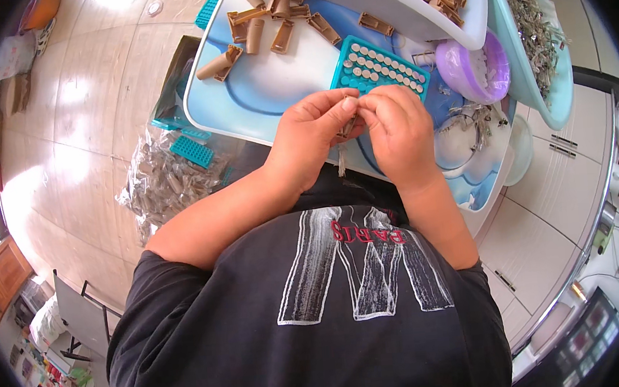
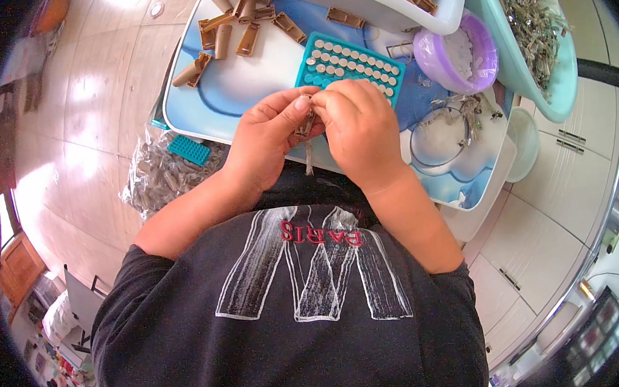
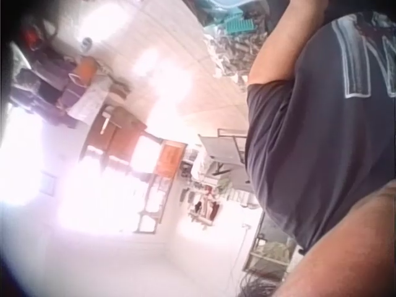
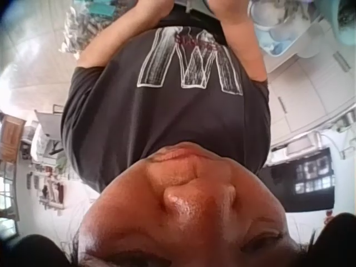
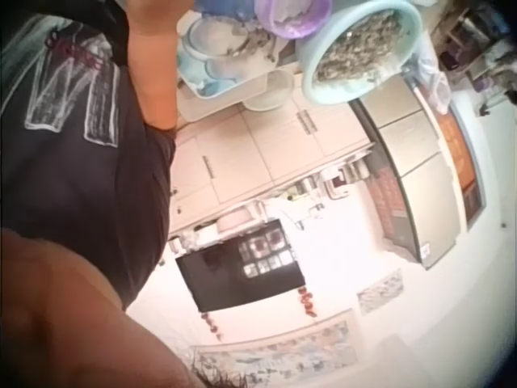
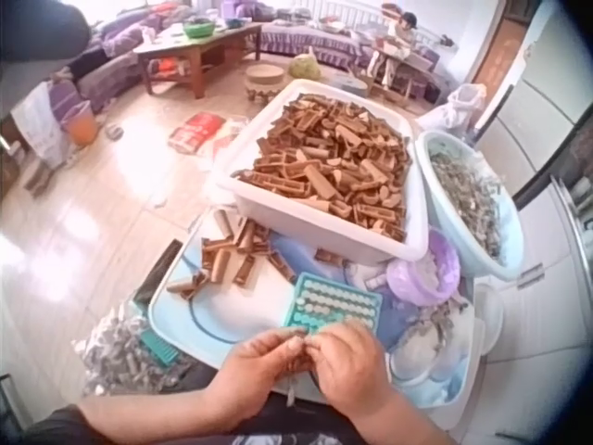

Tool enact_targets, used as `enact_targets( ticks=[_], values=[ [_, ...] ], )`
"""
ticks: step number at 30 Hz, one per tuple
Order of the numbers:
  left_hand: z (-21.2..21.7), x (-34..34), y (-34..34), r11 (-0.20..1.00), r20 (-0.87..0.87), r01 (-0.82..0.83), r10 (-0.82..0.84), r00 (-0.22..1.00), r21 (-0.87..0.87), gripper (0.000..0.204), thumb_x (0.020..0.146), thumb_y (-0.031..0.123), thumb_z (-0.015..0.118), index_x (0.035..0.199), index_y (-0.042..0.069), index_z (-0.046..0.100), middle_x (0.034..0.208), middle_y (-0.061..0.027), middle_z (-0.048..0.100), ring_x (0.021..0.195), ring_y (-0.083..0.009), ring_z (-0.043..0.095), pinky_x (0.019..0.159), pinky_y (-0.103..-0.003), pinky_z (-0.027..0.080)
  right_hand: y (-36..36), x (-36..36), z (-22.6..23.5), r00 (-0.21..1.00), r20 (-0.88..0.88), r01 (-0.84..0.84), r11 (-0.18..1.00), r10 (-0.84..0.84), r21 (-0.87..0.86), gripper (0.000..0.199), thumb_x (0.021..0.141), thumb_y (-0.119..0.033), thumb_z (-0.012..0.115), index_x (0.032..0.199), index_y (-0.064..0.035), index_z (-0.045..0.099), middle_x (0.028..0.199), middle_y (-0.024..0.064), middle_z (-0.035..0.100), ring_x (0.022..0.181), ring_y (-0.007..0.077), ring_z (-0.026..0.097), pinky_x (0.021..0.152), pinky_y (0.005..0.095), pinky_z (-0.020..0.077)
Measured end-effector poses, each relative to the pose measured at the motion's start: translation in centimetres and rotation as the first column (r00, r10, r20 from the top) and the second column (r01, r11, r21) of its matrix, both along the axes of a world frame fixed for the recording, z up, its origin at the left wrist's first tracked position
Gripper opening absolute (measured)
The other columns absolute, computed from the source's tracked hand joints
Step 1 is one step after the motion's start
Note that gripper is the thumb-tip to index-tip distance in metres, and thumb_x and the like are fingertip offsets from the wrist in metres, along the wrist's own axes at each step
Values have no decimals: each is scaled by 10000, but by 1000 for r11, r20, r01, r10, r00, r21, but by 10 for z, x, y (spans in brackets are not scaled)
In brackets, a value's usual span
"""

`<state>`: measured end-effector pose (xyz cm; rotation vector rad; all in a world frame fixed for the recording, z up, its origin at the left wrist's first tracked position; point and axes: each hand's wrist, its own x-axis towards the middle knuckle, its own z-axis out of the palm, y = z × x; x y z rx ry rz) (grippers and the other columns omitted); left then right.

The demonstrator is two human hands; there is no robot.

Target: The person assembles small plastic components by hand, inserting rubber stoppers into plastic tubes at a workstation.

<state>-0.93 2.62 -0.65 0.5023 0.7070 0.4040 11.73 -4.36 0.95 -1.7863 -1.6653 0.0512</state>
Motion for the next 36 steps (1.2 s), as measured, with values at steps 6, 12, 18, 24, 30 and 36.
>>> enact_targets(
  ticks=[6,12,18,24,30,36],
  values=[
    [-5,-13,11,999,13,38,-39,999,25,248,943,184,513,1071,-22,566,928,-75,630,822,-139,616,784,-285,517,16,-1,5,972,-229,-60,998,55,-12,106,744,-49,644,843,-41,605,794,87,585,736,278,564,652,362,455],
    [-7,-20,12,998,24,57,-57,998,-33,216,948,185,500,1015,-9,568,888,-70,624,783,-142,612,738,-282,523,88,1,-4,963,197,-197,979,184,47,144,715,-80,602,856,-89,631,846,58,570,807,248,576,685,357,482],
    [-3,-23,12,995,-1,8,-8,1000,-101,216,939,171,516,1043,-14,557,911,-83,625,800,-153,617,745,-278,526,117,0,-18,837,486,-174,965,251,-198,149,729,-104,555,855,-111,635,883,26,523,833,224,558,700,345,487],
    [0,-24,15,997,-36,8,-11,999,-82,217,940,193,512,1041,9,565,957,-79,640,854,-145,630,773,-276,516,104,10,-21,891,354,-309,951,285,12,172,722,-119,586,891,-111,618,876,49,614,850,259,595,727,405,487],
    [5,-17,12,1000,-29,-15,14,999,-22,211,936,194,521,1037,13,559,957,-84,650,847,-145,636,774,-280,512,30,-5,8,836,-548,-23,999,38,35,365,813,-4,614,1170,-69,573,927,81,646,790,153,618,750,280,489],
    [11,-2,1,997,15,74,-74,997,17,230,933,187,528,1041,-16,531,951,-102,648,839,-160,637,782,-293,518,-25,-9,13,587,-810,63,997,7,54,418,862,-1,582,1268,-8,483,946,94,625,860,125,601,790,260,481]
  ],
)
